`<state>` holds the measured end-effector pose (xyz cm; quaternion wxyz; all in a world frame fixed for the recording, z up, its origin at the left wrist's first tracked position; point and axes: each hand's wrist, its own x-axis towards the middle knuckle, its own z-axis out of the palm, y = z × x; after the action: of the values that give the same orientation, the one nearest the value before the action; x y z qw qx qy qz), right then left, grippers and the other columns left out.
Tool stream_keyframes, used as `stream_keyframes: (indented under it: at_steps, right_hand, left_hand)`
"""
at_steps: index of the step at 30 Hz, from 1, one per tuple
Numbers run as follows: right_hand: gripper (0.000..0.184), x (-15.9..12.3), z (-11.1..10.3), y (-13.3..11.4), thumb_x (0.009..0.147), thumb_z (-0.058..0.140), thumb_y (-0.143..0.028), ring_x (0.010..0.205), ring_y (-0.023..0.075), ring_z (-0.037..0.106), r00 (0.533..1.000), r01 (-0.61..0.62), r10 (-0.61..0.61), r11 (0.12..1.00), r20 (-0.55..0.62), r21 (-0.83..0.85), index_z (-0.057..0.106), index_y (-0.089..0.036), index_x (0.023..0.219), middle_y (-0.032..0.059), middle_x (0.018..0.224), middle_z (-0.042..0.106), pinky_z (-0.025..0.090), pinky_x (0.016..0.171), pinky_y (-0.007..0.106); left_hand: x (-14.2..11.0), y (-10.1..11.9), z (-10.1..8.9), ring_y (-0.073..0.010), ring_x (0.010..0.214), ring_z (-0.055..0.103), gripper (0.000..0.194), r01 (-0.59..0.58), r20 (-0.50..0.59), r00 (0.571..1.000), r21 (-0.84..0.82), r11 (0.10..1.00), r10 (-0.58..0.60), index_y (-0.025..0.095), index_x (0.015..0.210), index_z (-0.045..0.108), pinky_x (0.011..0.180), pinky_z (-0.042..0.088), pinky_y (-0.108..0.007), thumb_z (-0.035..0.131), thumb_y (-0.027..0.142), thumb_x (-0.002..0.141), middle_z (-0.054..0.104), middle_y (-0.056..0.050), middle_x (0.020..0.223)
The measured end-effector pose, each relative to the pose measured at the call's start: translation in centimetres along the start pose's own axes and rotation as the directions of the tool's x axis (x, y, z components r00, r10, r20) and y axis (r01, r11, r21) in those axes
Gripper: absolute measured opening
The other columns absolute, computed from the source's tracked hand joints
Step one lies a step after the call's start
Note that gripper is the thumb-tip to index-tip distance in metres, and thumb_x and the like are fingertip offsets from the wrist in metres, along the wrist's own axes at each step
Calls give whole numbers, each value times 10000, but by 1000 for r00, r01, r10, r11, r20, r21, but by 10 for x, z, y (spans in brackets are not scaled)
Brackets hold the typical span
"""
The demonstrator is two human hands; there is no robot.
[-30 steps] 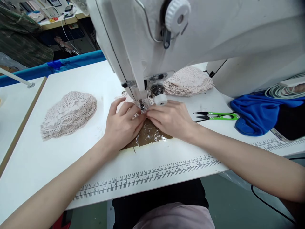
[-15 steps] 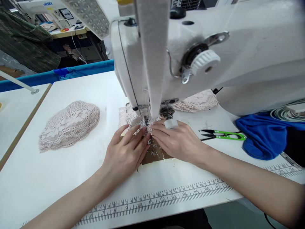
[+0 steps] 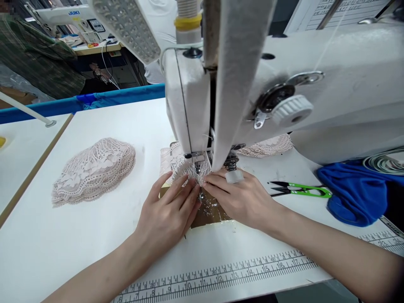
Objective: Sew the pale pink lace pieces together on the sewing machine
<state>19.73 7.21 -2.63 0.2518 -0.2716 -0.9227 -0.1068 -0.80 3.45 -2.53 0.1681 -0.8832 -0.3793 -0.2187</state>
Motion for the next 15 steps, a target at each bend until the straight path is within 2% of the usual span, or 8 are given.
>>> stream_keyframes:
  at_steps: [6, 15]
  right_hand:
    - [288, 2, 0, 0, 877, 443, -19, 836, 189, 659, 999, -3, 4, 999, -34, 39, 714, -113, 909, 88, 867, 728, 534, 826, 354]
    - [308, 0, 2, 1, 887, 420, -32, 816, 185, 648, 999, -7, 7, 1000, -40, 9, 711, -128, 922, 73, 879, 733, 538, 799, 350]
  left_hand:
    - [2, 1, -1, -245, 1016, 677, 235, 5, -7, 1000, -20, 1000, -5, 149, 1082, 686, 1028, 405, -470, 598, 164, 864, 745, -65, 1025]
    - [2, 1, -1, -238, 1025, 675, 220, 26, 5, 1000, -9, 1000, -26, 131, 1079, 674, 1026, 392, -476, 576, 189, 891, 742, -60, 1044]
